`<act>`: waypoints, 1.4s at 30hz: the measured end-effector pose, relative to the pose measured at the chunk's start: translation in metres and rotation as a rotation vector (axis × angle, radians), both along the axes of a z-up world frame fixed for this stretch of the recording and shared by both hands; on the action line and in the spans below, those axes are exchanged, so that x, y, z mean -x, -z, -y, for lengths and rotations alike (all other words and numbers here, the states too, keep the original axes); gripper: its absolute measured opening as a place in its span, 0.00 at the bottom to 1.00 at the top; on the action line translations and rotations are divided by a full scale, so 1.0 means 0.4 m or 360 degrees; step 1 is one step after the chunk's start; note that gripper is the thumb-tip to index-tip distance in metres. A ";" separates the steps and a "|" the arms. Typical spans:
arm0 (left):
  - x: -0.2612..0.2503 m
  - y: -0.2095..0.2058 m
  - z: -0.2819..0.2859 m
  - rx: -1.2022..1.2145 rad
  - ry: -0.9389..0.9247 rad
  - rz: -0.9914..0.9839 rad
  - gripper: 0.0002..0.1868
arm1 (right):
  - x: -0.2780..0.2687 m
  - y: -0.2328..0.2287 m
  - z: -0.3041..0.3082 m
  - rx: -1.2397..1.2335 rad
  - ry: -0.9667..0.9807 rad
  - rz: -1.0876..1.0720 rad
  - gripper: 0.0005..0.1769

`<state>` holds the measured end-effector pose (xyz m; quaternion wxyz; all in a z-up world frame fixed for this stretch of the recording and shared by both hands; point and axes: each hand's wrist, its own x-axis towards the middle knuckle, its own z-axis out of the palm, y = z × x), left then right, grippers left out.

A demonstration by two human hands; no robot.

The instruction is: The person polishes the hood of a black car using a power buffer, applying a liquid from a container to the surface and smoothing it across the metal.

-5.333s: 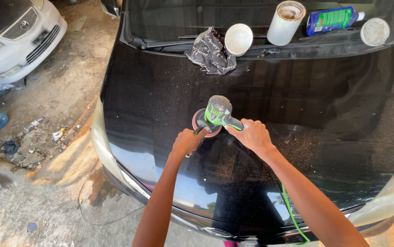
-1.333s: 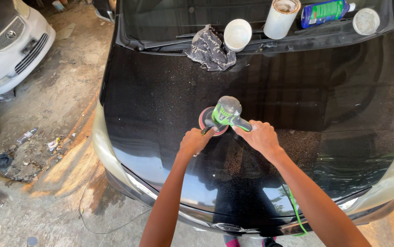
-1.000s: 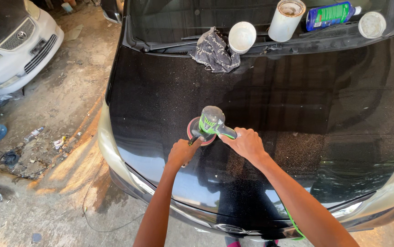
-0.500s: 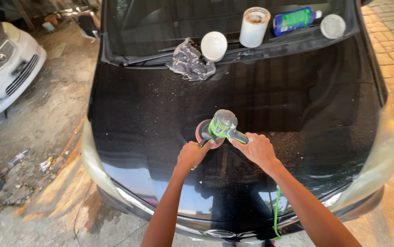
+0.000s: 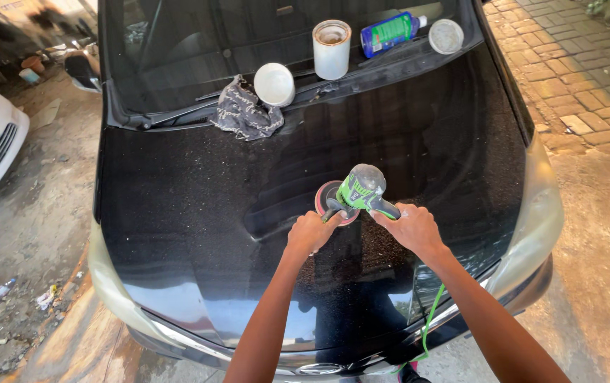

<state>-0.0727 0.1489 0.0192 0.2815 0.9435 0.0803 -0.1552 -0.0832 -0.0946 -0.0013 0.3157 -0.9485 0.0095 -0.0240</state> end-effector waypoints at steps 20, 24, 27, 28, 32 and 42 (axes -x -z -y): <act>-0.109 0.021 0.288 -0.0006 0.0286 0.0053 0.48 | 0.019 -0.025 0.261 -0.0066 0.0311 -0.0120 0.30; -0.131 0.033 0.355 -0.0048 0.0371 0.0058 0.48 | 0.027 -0.027 0.313 -0.0129 0.0391 -0.0221 0.33; -0.134 0.043 0.402 -0.0029 0.0434 0.0077 0.49 | 0.039 -0.019 0.351 -0.0093 0.0431 -0.0251 0.34; -0.132 0.047 0.414 -0.0012 0.0457 0.0079 0.49 | 0.045 -0.014 0.361 -0.0082 0.0442 -0.0250 0.35; -0.105 0.062 0.436 -0.0019 0.0487 0.0130 0.50 | 0.082 0.004 0.374 -0.0076 0.0494 -0.0304 0.37; -0.053 0.061 0.317 0.0008 0.0437 0.0122 0.50 | 0.106 -0.009 0.264 -0.0031 0.0472 -0.0294 0.33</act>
